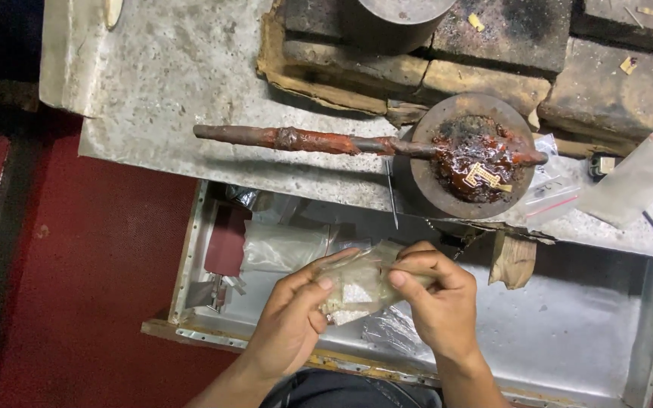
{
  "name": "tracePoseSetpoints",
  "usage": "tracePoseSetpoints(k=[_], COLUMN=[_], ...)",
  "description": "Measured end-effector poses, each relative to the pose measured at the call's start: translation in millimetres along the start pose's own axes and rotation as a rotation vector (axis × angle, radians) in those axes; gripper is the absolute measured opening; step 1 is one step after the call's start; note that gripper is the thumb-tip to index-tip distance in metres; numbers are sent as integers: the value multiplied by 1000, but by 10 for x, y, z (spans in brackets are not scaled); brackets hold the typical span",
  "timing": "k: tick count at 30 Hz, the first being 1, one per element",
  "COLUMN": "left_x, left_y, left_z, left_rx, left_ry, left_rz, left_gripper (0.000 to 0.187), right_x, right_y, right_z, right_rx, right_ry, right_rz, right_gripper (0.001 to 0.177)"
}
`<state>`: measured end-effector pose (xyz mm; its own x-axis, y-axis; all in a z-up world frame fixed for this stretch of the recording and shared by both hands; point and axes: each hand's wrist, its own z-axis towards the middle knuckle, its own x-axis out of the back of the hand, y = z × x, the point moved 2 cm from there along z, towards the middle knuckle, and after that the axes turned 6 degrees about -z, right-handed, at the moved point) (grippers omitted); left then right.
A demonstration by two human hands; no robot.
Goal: The person opens a drawer and handles several small plastic bags containing white granular material. They pour the contents of one bag into a small metal dish on the workbench. The person then closes the drawer and opens another drawer containing tools, picking up a small wooden box with metal pins.
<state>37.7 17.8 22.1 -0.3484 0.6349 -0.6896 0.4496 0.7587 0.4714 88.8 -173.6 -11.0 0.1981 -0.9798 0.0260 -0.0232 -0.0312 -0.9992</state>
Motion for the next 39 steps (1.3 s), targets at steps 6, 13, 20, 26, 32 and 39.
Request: tracePoseSetpoints(k=[6,13,20,26,32,39], left_x=[51,64,98,51,36,9], left_y=[-40,-11,10,23,73,132], left_z=[29,25,15,46,-4,-70], left_rx=[-165,1,-80,-50,3,-67], left_ry=[-4,-110,-84,-51,-120,-262], left_rz=[362,-169,48,140,-43,-60], left_gripper=[42,55,49,61,61,76], right_x=[-35,54,148,40,103,156], right_y=[39,243,363,195,314,383], right_z=[-34,-40,-85,-41,-78,-102], right_rx=[-48,-106,-126,-82,-146,-128], right_ry=[-98,0,34,-70,63,67], right_rz=[21,237,299,275,162,368], right_gripper=[19,15,17,20,25,28])
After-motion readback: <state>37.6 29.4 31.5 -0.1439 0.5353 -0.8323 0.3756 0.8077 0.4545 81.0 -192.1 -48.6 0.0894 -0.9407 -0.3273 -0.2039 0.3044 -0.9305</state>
